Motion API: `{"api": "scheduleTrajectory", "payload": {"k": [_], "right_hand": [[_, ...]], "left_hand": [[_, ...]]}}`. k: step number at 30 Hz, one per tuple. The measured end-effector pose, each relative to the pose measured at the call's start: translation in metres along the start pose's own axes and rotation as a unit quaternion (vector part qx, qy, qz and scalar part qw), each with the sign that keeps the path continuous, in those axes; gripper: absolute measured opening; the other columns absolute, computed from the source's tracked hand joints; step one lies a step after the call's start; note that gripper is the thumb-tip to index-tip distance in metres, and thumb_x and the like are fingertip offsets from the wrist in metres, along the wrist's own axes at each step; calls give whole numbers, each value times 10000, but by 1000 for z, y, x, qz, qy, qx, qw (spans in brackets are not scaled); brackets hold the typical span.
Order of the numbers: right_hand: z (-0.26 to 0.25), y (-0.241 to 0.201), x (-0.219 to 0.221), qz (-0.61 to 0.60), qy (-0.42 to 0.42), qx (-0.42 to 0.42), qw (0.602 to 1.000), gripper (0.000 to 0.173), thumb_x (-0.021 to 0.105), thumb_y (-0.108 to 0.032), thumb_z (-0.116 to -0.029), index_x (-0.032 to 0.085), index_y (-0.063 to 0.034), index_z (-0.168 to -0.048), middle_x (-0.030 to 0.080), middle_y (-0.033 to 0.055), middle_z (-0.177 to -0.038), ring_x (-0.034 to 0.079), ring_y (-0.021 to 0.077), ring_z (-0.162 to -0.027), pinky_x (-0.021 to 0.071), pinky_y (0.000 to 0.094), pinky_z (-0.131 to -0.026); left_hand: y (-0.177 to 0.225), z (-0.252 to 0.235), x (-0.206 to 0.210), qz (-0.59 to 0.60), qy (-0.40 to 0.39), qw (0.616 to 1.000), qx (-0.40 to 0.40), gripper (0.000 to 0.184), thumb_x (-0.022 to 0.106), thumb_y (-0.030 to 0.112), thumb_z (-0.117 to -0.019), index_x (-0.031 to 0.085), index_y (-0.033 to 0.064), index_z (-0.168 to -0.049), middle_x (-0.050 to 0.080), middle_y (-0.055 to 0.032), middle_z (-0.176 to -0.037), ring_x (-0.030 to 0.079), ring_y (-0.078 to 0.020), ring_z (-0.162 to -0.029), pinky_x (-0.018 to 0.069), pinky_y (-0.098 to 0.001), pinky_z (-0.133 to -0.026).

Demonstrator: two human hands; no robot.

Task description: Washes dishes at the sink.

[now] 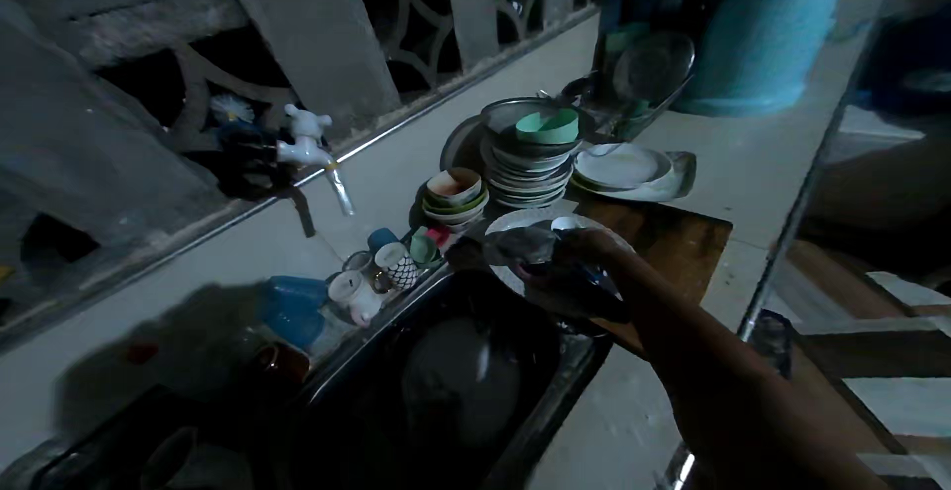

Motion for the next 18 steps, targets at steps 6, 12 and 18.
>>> {"api": "scheduleTrajectory", "payload": {"k": [6,12,18], "right_hand": [[19,-68,-15,64,98,-22,993,444,665,-166,-978,585,86,-1334,514,357,-1393,506,539,-1287,422,682,-1031],[86,-179,157,61,-119,-339,931,376,583,-90,-995,610,20,-1354,594,256,-1371,549,410,-1305,403,555,-1127],[80,-101,272,132,-219,-149,955,754,702,-272,-955,345,-97,-1596,110,145,-1718,29,461,-1562,183,610,-1241]], "left_hand": [[15,-5,-2,-174,25,982,68,468,455,99,-1085,399,-47,-1526,286,-250,-1641,216,-402,-1546,151,-510,-1262],[3,-8,-17,79,90,993,23,438,440,138,-1101,432,-63,-1491,426,-261,-1552,403,-364,-1453,344,-444,-1183],[-33,-81,4,-18,205,974,91,514,456,262,-1091,455,-74,-1480,372,-300,-1578,297,-443,-1504,208,-510,-1254]]}}
Point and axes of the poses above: each hand's wrist, its own z-axis away from the middle knuckle, its own x-axis out of the palm, y = z × x, the point moved 9 cm from there along -z, towards the middle knuckle
